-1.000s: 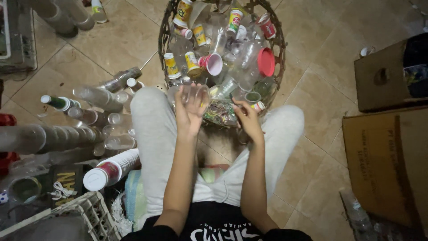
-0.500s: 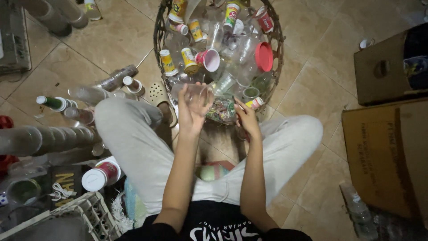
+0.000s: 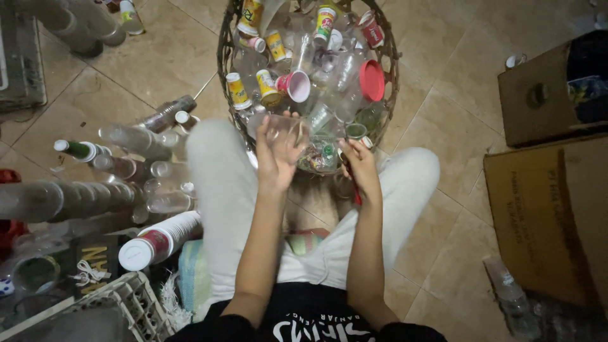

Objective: The recorder is removing labels and stickers from various used plastic cups using their fingers and a small blade.

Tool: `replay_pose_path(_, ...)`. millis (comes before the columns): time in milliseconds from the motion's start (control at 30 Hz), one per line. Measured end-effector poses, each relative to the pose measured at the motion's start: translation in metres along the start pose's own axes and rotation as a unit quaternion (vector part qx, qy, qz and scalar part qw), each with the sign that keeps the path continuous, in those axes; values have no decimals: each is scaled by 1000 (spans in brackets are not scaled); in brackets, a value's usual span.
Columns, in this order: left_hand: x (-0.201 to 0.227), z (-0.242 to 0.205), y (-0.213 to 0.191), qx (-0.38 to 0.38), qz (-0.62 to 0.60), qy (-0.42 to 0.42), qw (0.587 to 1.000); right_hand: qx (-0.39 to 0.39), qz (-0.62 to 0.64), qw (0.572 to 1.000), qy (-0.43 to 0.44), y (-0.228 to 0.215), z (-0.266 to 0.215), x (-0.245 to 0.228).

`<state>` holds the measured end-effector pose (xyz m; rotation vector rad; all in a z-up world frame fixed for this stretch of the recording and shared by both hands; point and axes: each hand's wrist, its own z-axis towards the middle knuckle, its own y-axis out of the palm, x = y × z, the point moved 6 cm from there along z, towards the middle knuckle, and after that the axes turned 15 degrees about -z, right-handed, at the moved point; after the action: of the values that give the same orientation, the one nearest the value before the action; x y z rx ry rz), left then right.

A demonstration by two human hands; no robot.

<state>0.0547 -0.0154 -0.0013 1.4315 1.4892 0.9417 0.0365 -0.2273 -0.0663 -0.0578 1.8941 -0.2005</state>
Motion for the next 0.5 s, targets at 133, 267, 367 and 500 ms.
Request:
replay_pose_path(133,2,-10,17,-46,43,10,998,7,-3,998,-68,15,-20,-32)
replay_pose_path(267,-1,-24,44,-84,100,19,991,13,20,993,-116,22,-30,-36)
replay_pose_path(367,-7,-31,55,-140,111,18,984,27,11,987,-161,33,-49,-49)
replay_pose_path(500,-16,-38,58,-232,94,18,968,23,63,983,-174,49,-68,-74)
